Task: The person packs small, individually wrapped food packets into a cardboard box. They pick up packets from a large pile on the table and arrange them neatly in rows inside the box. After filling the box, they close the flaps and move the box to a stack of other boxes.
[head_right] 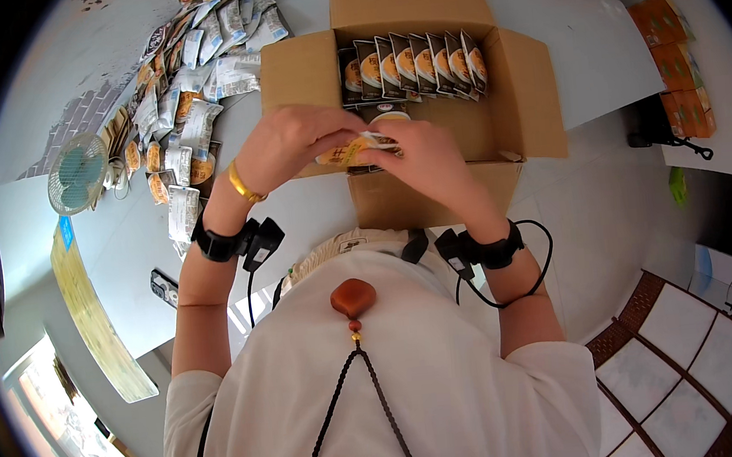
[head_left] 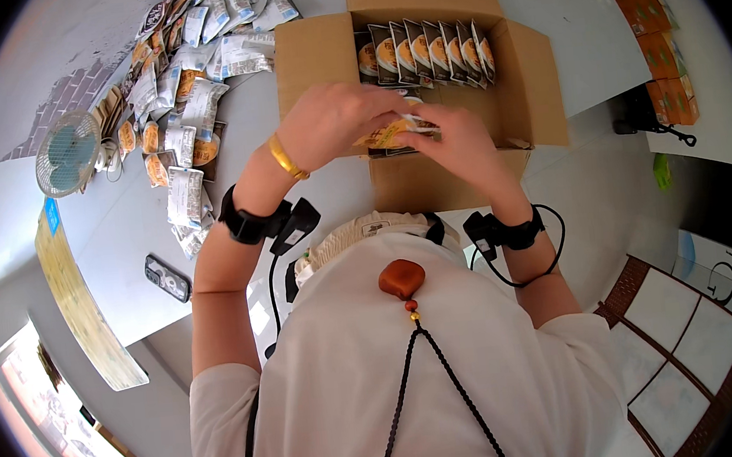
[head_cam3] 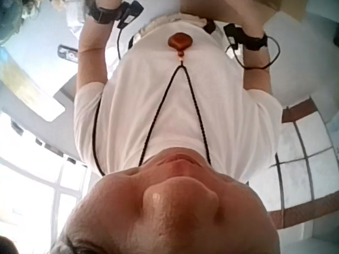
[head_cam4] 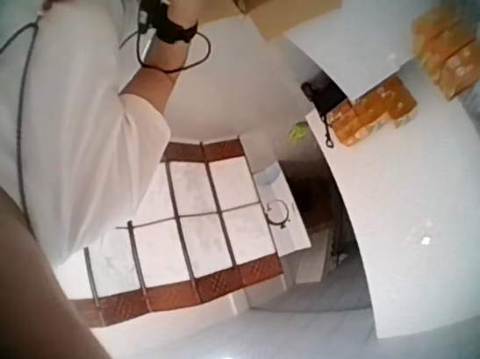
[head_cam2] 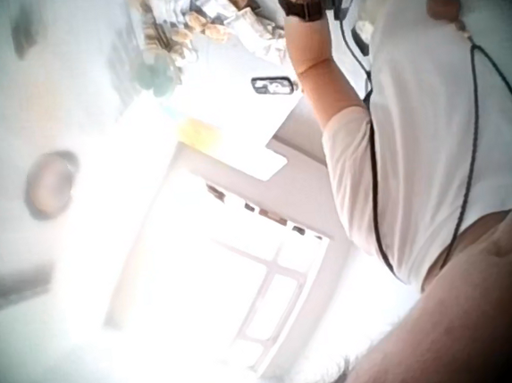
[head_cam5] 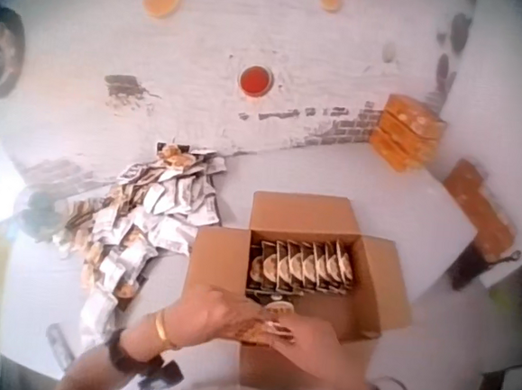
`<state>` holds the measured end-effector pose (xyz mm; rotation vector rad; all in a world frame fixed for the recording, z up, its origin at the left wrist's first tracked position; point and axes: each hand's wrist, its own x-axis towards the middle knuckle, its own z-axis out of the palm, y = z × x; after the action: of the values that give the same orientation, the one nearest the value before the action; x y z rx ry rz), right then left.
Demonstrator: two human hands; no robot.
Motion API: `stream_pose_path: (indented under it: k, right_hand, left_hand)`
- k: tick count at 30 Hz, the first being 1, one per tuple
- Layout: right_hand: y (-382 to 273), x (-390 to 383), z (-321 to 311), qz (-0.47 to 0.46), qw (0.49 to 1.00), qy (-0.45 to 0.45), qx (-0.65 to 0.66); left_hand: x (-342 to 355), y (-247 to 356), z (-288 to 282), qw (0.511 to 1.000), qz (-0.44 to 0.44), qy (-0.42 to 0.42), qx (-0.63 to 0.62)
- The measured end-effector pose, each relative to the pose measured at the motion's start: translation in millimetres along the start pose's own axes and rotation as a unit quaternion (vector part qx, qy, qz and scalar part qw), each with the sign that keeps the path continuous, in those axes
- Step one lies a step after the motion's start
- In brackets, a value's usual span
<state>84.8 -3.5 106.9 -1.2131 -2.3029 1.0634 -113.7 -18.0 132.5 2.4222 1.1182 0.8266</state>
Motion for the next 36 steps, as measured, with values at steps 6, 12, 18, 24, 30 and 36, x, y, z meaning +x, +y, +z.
stream_pose_path:
  k: [6,12,18,24,30,36]
  right_hand:
    - [81,-5,13,0.128,0.94,0.055,0.312]
    - [114,-15,24,0.221,0.883,0.089,0.406]
    - [135,-8,25,0.222,0.922,0.045,0.314]
    - [154,1,33,0.243,0.964,-0.08,0.07]
    - [149,12,49,0.171,0.981,-0.071,-0.057]
    - [152,15,49,0.163,0.986,-0.043,-0.013]
  left_hand:
    - [30,-63,62,0.959,-0.183,0.105,-0.19]
    - [4,-71,135,0.708,-0.431,-0.025,-0.559]
    - [11,-62,139,0.811,-0.414,-0.066,-0.407]
    - [11,-84,164,0.838,-0.422,-0.16,-0.305]
    - [5,-74,177,0.935,-0.32,-0.149,-0.033]
    - [-8,-59,153,0.971,-0.217,-0.094,0.044]
